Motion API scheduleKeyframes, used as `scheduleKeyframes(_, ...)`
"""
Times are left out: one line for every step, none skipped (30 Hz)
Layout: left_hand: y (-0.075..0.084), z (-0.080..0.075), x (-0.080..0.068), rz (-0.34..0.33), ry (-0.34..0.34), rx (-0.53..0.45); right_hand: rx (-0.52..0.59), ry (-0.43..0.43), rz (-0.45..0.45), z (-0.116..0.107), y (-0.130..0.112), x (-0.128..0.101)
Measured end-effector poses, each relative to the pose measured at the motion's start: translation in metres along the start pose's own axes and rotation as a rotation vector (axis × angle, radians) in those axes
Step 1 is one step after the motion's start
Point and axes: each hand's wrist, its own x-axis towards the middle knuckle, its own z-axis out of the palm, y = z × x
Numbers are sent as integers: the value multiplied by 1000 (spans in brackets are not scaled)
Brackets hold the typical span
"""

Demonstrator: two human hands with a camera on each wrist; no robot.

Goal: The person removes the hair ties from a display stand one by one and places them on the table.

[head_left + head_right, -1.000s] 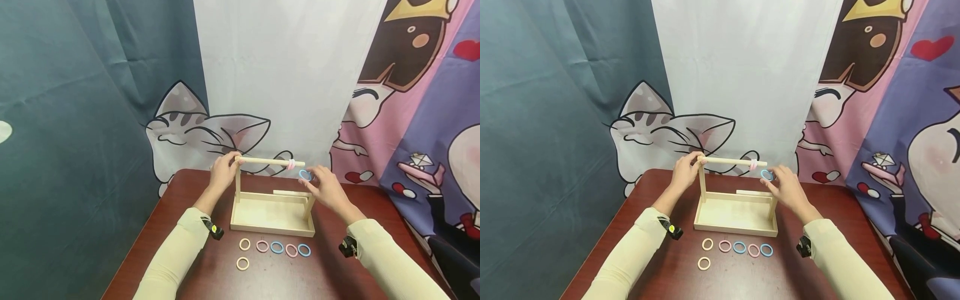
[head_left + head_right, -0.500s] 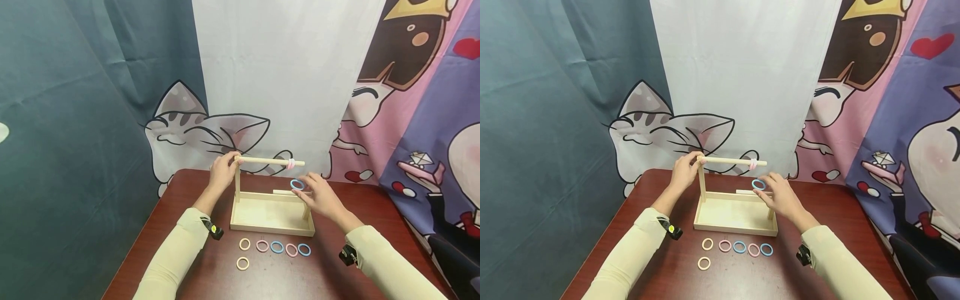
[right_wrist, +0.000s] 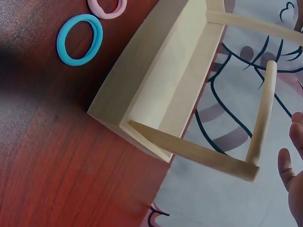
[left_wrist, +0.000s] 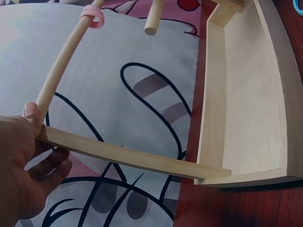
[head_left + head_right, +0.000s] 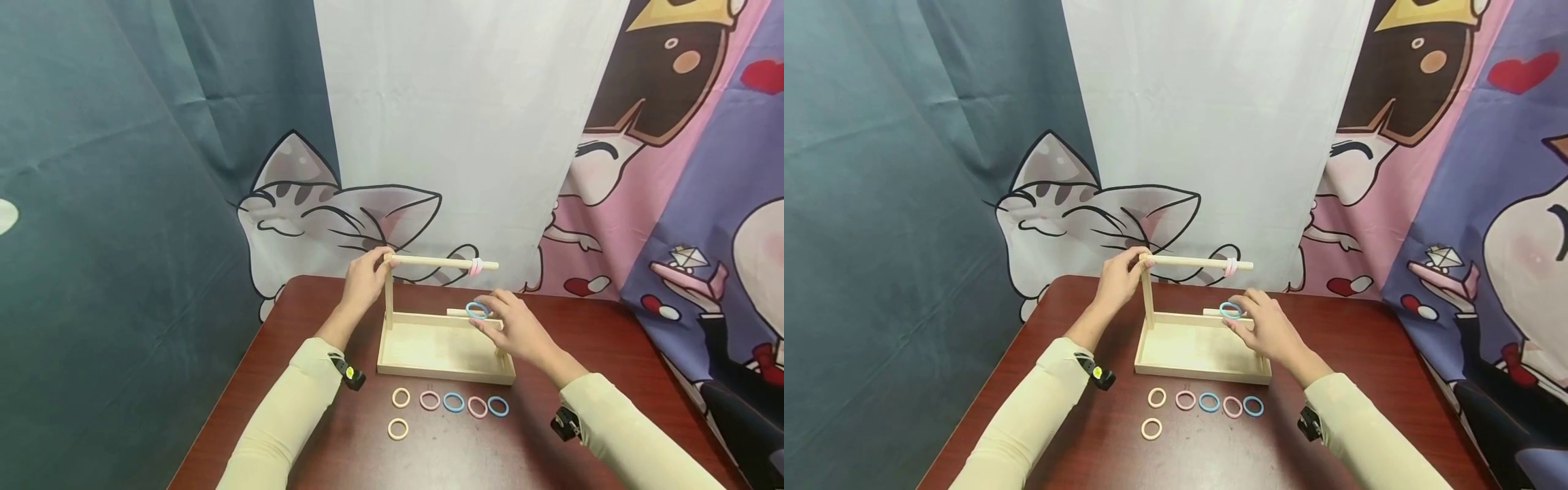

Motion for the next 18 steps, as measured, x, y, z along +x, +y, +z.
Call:
scheduleKeyframes(1,0,0,2,-1,-3,1,0,-4,1,-1,0)
scheduleKeyframes(1,0,0,2,-1,-6,-1,-1,-5,1,-1,-1)
scheduleKeyframes(2,0,1,6,2,-7,-2,-3,-3,1,-2,-2)
scheduleKeyframes(2,-1,1,6,3,-9,-4,-7,-1,1,-4,-2)
scheduleKeyframes(3,-2,1,7,5,-11,-6,-13,1,2,-5,-2)
scheduleKeyframes(4,-3,1,7,5,-13,-5,-20,3,2,-7,-3)
scheduleKeyframes(4,-4,1,8,5,-12,-5,-27,3,2,-9,-3)
scheduleKeyframes(4,-4,0,7,5,-12,-9,-34,1,3,-10,-4)
scheduleKeyframes(5,-5,0,6,3,-12,-9,-43,2,4,-12,-5)
scheduleKeyframes(5,-5,0,3,-1,-14,-10,-50,1,5,-13,-7)
scheduleKeyframes(5,-6,-1,1,-4,-10,-11,-57,-3,6,-15,-8)
scheduleKeyframes(4,-6,-1,-1,-8,-8,-8,-62,-9,8,-16,-10)
scheduleKeyframes(4,-6,-1,-1,-12,-7,-11,-65,-19,9,-18,-11)
scheduleKeyframes(3,-6,-1,-2,-16,-6,-8,-69,-29,11,-20,-12)
scheduleKeyframes(3,-6,-1,-3,-19,-6,-5,-71,-43,13,-21,-14)
scheduleKeyframes(3,-6,-1,-2,-21,-3,-7,-71,-62,15,-23,-15)
scheduleKeyframes(3,-6,-1,-2,-24,0,-2,-73,-84,18,-24,-17)
scheduleKeyframes(3,-6,0,-1,-24,0,-5,-77,-105,20,-26,-18)
